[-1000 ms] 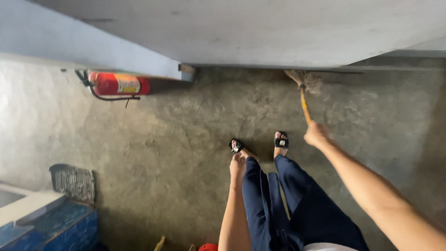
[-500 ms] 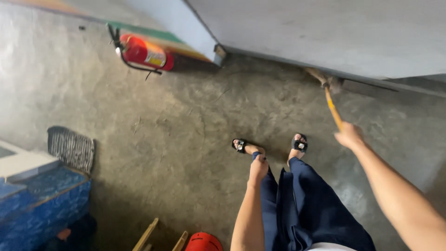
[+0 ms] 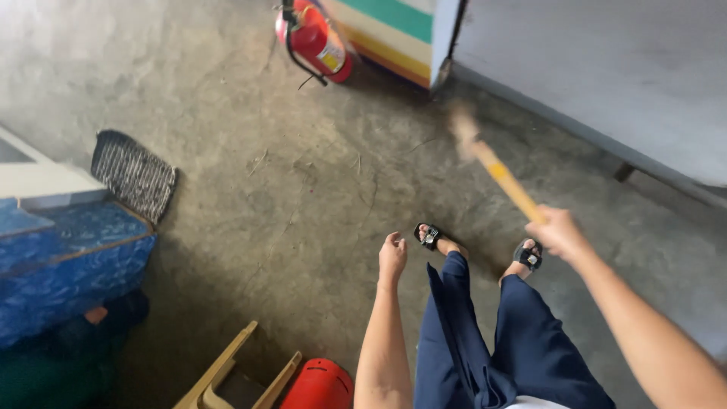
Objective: The person sweeps a concrete floor with a broom, moving debris toward a doorway. They briefly reposition a red gas cylinder and a plastic stool to access the area underneath, then continue sweeping around a mat and along the wall.
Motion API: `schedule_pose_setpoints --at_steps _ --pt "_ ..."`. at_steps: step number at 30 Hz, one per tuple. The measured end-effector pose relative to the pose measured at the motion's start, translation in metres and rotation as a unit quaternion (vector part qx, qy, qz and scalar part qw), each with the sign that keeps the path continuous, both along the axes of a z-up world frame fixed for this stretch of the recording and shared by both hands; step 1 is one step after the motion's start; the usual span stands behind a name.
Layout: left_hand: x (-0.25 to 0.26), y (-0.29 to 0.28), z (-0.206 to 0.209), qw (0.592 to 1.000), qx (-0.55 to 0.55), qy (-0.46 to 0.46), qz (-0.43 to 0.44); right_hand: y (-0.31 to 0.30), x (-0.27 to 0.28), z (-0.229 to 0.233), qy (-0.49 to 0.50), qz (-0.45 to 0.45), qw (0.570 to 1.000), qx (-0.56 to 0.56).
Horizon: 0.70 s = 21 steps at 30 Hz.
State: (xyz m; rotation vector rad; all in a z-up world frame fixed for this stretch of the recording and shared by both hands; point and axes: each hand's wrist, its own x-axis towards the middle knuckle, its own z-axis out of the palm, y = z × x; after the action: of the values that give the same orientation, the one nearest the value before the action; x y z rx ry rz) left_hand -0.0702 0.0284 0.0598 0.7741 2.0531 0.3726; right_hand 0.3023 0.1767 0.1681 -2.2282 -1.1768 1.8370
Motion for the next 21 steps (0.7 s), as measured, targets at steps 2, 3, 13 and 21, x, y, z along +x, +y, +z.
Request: schedule_pose_setpoints --at_steps 2,3,13,21 --pt "-0.023 -0.008 0.008 1.000 -0.002 0.008 0.016 0.031 0.005 -0.013 -0.099 0.023 0.993 0.063" --pt "-0.031 -0.014 0.009 1.000 -0.003 0.007 0.024 0.045 0.002 -0.047 -0.099 0.030 0.993 0.062" --pt "-0.074 -0.086 -0.015 0.994 -0.079 -0.002 0.080 0.075 -0.131 -0.026 0.026 -0.046 0.995 -0.080" --pt "-0.085 -0.064 0.000 0.990 -0.046 -0.012 0.132 0.109 -0.119 -0.069 -0.035 -0.026 0.999 0.004"
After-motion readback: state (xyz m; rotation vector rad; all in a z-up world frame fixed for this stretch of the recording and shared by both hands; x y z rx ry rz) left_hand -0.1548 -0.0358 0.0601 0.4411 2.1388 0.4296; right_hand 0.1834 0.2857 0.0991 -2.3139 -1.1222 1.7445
